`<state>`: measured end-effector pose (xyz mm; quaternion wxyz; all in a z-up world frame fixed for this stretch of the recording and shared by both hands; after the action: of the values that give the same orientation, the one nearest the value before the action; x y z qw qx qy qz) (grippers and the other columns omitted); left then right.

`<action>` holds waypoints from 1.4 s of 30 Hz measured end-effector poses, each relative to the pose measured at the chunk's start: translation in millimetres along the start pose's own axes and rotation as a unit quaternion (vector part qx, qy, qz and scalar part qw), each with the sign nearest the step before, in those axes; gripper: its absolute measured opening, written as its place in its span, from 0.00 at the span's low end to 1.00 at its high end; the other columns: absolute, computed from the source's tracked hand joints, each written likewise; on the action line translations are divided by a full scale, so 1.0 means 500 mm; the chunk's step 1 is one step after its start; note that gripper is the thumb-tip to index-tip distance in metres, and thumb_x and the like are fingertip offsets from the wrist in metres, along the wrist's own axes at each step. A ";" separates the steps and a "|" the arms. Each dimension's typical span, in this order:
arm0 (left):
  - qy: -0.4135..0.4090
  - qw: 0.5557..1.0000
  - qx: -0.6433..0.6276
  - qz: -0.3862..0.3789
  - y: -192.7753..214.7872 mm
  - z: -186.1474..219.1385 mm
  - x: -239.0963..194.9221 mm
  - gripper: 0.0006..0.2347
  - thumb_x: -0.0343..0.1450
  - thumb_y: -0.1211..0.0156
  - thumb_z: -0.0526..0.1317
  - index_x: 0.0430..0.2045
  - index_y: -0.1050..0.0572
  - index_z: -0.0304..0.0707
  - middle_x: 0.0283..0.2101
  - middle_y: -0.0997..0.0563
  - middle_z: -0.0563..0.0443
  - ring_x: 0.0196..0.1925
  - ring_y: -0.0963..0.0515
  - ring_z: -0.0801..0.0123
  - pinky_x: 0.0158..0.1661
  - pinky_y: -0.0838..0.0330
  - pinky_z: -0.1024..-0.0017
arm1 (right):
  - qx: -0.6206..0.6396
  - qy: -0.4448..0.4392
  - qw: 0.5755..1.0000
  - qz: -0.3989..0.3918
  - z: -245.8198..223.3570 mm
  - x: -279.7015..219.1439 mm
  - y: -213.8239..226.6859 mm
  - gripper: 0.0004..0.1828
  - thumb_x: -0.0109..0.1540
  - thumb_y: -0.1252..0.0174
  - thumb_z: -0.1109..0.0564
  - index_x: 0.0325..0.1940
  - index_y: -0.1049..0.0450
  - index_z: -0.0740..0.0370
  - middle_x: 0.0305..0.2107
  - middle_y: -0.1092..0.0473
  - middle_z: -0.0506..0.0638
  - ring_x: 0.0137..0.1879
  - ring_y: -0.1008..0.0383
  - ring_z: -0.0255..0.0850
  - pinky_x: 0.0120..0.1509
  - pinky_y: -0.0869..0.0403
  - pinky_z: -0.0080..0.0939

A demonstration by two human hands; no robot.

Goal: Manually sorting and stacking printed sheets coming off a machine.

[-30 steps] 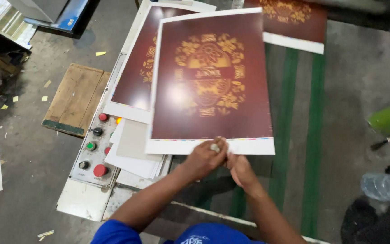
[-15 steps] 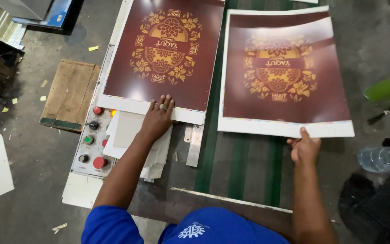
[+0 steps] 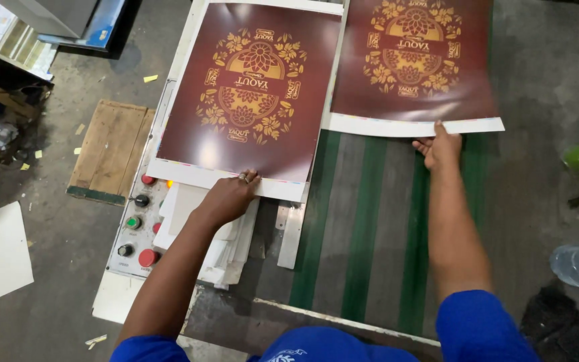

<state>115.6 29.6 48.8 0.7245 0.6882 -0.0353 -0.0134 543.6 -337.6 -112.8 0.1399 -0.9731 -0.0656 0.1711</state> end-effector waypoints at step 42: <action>0.145 0.984 -0.016 -0.097 -0.019 0.002 -0.071 0.43 0.68 0.44 0.64 0.70 0.50 0.31 0.76 0.56 0.36 0.78 0.58 0.44 0.66 0.57 0.32 | -0.008 0.048 0.998 0.046 -0.004 -0.637 0.293 0.14 0.73 0.47 0.61 0.61 0.35 0.69 0.39 0.23 0.57 0.36 0.19 0.43 0.28 0.26 0.35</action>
<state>80.6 30.5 38.0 0.7282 0.6712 0.1374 0.0160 259.0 -533.3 -54.0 0.1269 -0.9833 -0.0149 0.1298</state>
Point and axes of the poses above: each hand's wrist, its own x-axis towards the middle knuckle, its own y-axis out of the back of the hand, z = x × y, the point moved 8 cm from there along x, towards the middle knuckle
